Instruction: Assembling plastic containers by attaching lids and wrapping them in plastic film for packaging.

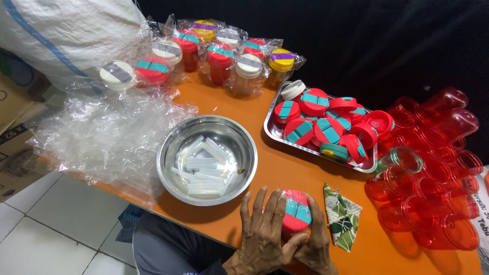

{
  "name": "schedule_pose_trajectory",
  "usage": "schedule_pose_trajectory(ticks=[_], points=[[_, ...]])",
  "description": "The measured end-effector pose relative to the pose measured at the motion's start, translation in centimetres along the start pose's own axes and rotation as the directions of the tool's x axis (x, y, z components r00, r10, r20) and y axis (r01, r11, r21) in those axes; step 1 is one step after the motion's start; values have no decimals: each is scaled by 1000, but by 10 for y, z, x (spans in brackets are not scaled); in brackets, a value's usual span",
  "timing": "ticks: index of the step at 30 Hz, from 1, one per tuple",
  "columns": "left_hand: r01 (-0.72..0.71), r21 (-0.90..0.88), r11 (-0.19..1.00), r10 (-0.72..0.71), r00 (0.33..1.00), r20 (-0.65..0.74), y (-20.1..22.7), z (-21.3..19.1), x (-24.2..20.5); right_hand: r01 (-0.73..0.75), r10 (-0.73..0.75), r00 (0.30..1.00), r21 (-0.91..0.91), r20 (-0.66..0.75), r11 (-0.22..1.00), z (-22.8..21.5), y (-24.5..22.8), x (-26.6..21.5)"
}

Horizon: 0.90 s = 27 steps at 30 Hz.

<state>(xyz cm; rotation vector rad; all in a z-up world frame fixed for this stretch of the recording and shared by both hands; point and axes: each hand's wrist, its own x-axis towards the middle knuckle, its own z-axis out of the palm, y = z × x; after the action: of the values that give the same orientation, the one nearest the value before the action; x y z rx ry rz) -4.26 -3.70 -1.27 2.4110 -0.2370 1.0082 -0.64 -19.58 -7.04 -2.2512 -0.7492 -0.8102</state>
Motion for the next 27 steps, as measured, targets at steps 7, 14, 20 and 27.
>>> schedule_pose_trajectory(ticks=[7,14,20,27], points=[[6,-188,982,14,994,106,-7,9,7,15,-14,998,14,-54,1000,6,10,-4],[138,-311,941,-75,976,204,-17,11,13,-64,61,997,65,52,996,0,10,3],[121,-327,937,-62,981,183,-18,9,12,-52,17,986,204,169,978,-12,1,16],[125,-440,889,-77,989,126,-14,11,19,5,-18,996,156,83,988,4,25,-5]])
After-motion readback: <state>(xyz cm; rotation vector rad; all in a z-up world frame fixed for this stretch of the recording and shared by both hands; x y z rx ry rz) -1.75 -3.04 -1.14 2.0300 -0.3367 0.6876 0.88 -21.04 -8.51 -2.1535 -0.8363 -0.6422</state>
